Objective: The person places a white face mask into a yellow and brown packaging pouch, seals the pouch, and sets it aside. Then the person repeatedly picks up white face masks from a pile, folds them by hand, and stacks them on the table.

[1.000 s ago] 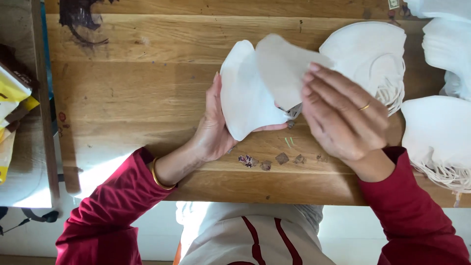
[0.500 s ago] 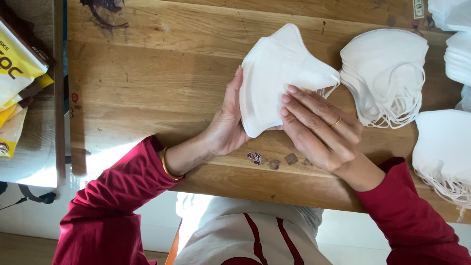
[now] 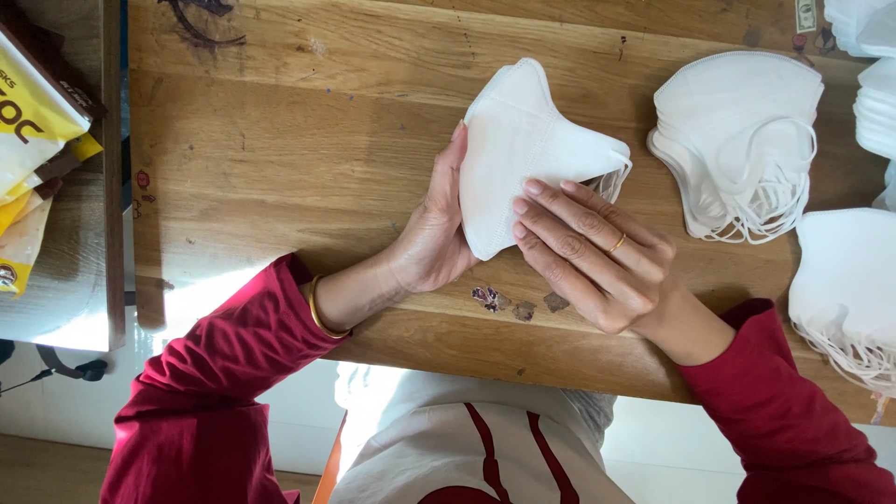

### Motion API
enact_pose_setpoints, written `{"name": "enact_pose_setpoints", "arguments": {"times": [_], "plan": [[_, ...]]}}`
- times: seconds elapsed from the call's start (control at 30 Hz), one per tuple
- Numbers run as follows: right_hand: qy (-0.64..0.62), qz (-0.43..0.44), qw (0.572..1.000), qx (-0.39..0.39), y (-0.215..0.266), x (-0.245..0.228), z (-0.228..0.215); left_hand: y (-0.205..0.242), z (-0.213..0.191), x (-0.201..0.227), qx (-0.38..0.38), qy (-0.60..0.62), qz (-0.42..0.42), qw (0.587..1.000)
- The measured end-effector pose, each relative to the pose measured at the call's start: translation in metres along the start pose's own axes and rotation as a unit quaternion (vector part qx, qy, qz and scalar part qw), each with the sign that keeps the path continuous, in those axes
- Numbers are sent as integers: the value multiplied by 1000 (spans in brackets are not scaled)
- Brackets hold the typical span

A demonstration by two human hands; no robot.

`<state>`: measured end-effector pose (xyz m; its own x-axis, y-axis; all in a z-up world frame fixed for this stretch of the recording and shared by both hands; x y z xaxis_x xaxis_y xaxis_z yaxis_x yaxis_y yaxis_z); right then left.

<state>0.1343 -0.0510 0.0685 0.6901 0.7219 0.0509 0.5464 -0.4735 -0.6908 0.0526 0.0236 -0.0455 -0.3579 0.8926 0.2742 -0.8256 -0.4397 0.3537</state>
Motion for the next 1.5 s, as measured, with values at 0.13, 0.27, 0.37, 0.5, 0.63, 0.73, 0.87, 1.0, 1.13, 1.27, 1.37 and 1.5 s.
{"name": "enact_pose_setpoints", "arguments": {"times": [0.13,0.27,0.37,0.5,0.63,0.73,0.87,1.0,1.13,1.27,1.37,1.5], "plan": [[8,-10,1000,3,2,0,3,2,3,1,2,-15,-18,1000],[18,-12,1000,-1,9,0,6,1,-4,0,-1,-22,-9,1000],[6,-4,1000,-22,22,1,10,3,6,5,-26,-25,18,999],[-11,166,984,-67,35,21,21,8,8,4,64,-76,-14,995],[-55,239,963,-116,38,29,27,6,2,-1,35,-88,-3,995],[-63,250,961,-105,37,30,27,7,3,-1,65,-78,-28,994],[-69,252,960,-105,35,29,28,5,1,-4,45,-75,-16,996],[-57,248,962,-100,35,28,27,4,-2,-5,48,-70,-18,996],[-47,246,963,-97,35,29,27,2,-7,-6,44,-60,-5,997],[-16,244,964,-102,35,28,26,4,-3,-6,63,-72,-34,995],[-25,255,961,-106,39,28,27,5,2,-4,95,-84,-45,991],[-34,260,958,-113,41,28,30,7,5,-3,61,-109,-40,991]]}}
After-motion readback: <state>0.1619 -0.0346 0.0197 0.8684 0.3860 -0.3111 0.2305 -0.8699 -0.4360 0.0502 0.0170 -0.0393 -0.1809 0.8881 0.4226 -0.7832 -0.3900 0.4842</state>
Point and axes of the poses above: each hand's wrist, its own y-axis away from the middle knuckle, its own z-axis out of the palm, x = y × z, the point moved 6 cm from there along -y, towards the middle knuckle, and after that the axes turned 1 degree about -z, right-handed, at the moved point
